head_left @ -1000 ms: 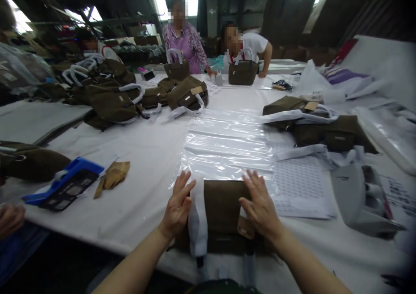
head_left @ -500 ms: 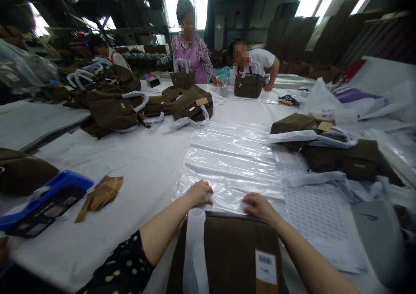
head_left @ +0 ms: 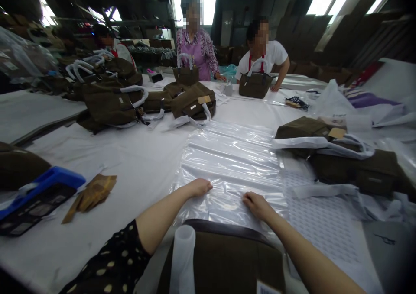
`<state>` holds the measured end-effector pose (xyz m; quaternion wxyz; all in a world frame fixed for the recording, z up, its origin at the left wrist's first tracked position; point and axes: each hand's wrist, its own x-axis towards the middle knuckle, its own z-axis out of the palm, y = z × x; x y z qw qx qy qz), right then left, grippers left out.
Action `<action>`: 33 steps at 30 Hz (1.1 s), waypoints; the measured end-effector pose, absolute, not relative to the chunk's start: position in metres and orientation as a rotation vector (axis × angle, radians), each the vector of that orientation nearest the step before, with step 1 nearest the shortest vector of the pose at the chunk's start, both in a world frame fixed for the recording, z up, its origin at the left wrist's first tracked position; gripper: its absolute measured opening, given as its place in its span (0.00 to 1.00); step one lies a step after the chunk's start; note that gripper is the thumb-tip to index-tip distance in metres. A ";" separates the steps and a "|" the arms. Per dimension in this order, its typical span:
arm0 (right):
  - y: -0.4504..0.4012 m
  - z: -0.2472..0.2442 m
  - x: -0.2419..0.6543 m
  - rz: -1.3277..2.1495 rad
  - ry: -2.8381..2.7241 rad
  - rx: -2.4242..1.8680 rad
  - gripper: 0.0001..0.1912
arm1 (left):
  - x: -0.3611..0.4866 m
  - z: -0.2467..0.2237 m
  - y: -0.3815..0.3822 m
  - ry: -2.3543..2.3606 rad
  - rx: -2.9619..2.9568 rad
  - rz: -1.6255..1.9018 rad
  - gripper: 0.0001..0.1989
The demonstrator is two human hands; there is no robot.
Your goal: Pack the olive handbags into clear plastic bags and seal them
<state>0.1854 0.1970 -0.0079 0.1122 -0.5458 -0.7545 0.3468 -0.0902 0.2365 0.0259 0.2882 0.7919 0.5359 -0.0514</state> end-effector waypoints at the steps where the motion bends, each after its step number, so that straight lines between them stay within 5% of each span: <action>1: 0.200 -0.006 0.184 1.022 -2.231 -1.589 0.05 | -0.089 0.029 0.240 1.477 2.112 -0.121 0.16; 9: 0.209 0.004 0.179 0.895 -2.212 -1.608 0.07 | -0.081 0.053 0.211 1.537 2.254 0.072 0.22; 13: 0.211 0.017 0.177 0.764 -2.186 -1.626 0.07 | -0.086 0.067 0.197 1.571 2.258 0.105 0.10; 18: 0.210 0.038 0.166 0.610 -2.292 -1.596 0.11 | -0.072 0.070 0.190 1.474 2.375 0.180 0.31; 22: 0.210 0.053 0.169 0.446 -2.387 -1.626 0.06 | -0.073 0.061 0.192 1.493 2.428 -0.014 0.16; 33: 0.217 0.086 0.198 -0.015 -2.480 -1.847 0.12 | -0.107 0.105 0.227 1.768 2.379 0.183 0.13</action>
